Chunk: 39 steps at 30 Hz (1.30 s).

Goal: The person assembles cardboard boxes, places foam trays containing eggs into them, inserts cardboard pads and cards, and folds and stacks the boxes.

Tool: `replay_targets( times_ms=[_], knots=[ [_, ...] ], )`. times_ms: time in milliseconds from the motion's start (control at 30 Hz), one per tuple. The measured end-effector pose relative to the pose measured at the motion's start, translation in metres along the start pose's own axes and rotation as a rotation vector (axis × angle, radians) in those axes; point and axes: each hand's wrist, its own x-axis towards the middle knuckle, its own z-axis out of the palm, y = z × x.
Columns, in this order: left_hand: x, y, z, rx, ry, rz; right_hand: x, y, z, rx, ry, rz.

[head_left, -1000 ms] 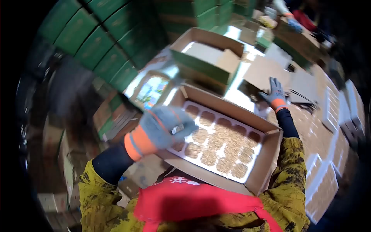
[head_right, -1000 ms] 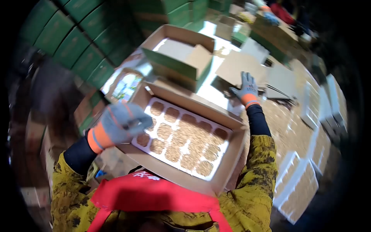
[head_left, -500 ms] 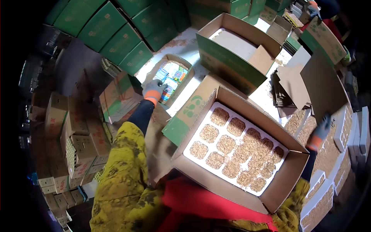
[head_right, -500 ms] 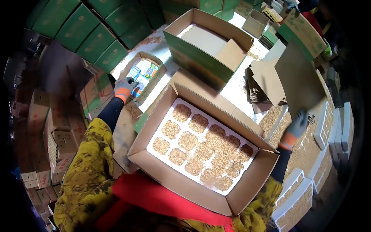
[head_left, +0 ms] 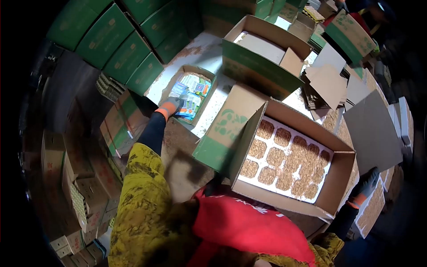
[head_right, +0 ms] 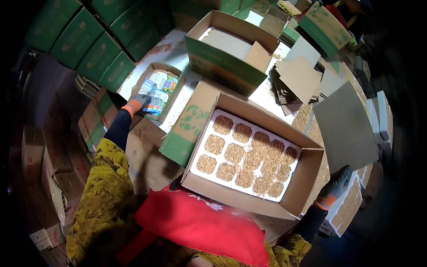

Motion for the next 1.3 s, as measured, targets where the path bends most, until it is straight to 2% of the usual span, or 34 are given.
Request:
replay_targets(
  times_ms=[67, 100, 167, 233, 267, 333, 400, 467, 500, 533, 567, 600, 633, 667, 700, 733, 767, 800, 833, 867, 900, 933, 967, 1067, 1100, 1167, 1200, 1267, 1300],
  knots=[
    [0.007, -0.024, 0.004, 0.305, -0.03, 0.387, -0.002, -0.009, -0.008, -0.029, 0.031, -0.035],
    [-0.005, -0.011, -0.011, 0.29, -0.09, 0.349, -0.004, -0.018, -0.01, -0.053, 0.059, -0.074],
    [-0.027, 0.013, -0.031, 0.217, -0.001, 0.235, -0.01, -0.022, -0.034, -0.148, 0.114, -0.142],
    [-0.035, 0.026, -0.04, 0.145, 0.089, 0.103, -0.015, -0.022, -0.064, -0.713, 0.164, -0.53],
    [-0.017, 0.013, -0.028, 0.087, 0.244, -0.043, -0.02, -0.023, -0.081, -1.009, 0.186, -0.715],
    [-0.03, 0.068, -0.055, -0.336, 0.429, 0.13, -0.047, -0.067, -0.076, -1.026, 0.251, -0.637],
    [-0.087, 0.202, -0.099, -0.848, 0.46, 0.521, -0.048, -0.063, -0.1, -1.02, 0.243, -0.672],
    [-0.161, 0.318, -0.134, -0.408, 0.678, 1.008, -0.059, -0.08, -0.088, -1.085, 0.254, -0.722],
    [-0.178, 0.349, -0.122, -0.112, 0.549, 1.073, -0.053, -0.07, -0.08, -0.548, 0.263, -0.485],
    [-0.191, 0.366, -0.115, 0.19, 0.424, 1.114, -0.059, -0.083, -0.062, -0.247, 0.22, -0.311],
    [-0.19, 0.365, -0.092, 0.289, 0.47, 1.194, -0.065, -0.096, -0.043, 0.061, 0.229, -0.143],
    [-0.187, 0.364, -0.071, 0.39, 0.515, 1.264, -0.078, -0.13, -0.011, 0.129, 0.194, -0.035],
    [-0.192, 0.36, -0.076, 0.352, 0.406, 1.159, -0.085, -0.131, 0.001, 0.203, 0.1, -0.023],
    [-0.204, 0.364, -0.094, 0.146, 0.451, 1.135, -0.089, -0.129, 0.008, 0.28, 0.009, -0.013],
    [-0.206, 0.36, -0.105, 0.055, 0.503, 1.098, -0.097, -0.127, 0.01, 0.131, -0.089, 0.084],
    [-0.204, 0.351, -0.114, -0.039, 0.544, 1.056, -0.102, -0.117, 0.011, -0.007, -0.22, 0.045],
    [-0.201, 0.344, -0.11, -0.262, 0.569, 0.994, -0.106, -0.106, 0.012, -0.139, -0.345, -0.012],
    [-0.204, 0.344, -0.098, -0.378, 0.556, 0.913, -0.11, -0.086, 0.013, -0.254, -0.502, -0.219],
    [-0.206, 0.344, -0.085, -0.492, 0.543, 0.829, -0.109, -0.105, 0.019, -0.616, -0.52, -0.528],
    [-0.206, 0.342, -0.073, -0.603, 0.529, 0.745, -0.111, -0.114, 0.022, -0.776, -0.703, -0.334],
    [-0.202, 0.331, -0.067, -0.349, 0.495, 0.852, -0.11, -0.121, 0.026, -0.875, -0.762, -0.377],
    [-0.194, 0.323, -0.064, 0.015, 0.664, 0.945, -0.106, -0.125, 0.031, -0.973, -0.82, -0.427],
    [-0.194, 0.319, -0.063, -0.332, 0.449, 0.812, -0.101, -0.125, 0.033, -0.931, -0.879, -0.472],
    [-0.204, 0.317, -0.068, -1.102, 0.045, 0.681, -0.085, -0.121, 0.045, -0.459, -0.816, -0.623],
    [-0.204, 0.309, -0.078, -0.969, -0.02, 0.729, -0.075, -0.122, 0.04, -0.363, -0.754, -0.561],
    [-0.194, 0.299, -0.064, -1.551, -0.46, 0.424, -0.056, -0.108, 0.015, -0.02, -0.644, -0.144],
    [-0.176, 0.279, -0.041, -1.633, -0.664, 0.286, -0.046, -0.087, 0.003, 0.16, -0.585, 0.072],
    [-0.169, 0.282, -0.024, -1.343, -0.616, 0.153, -0.044, -0.05, -0.015, 0.372, -0.655, 0.333],
    [-0.183, 0.306, -0.025, -0.965, -0.338, 0.164, -0.051, -0.021, -0.018, 0.331, -0.764, 0.445]
  ],
)
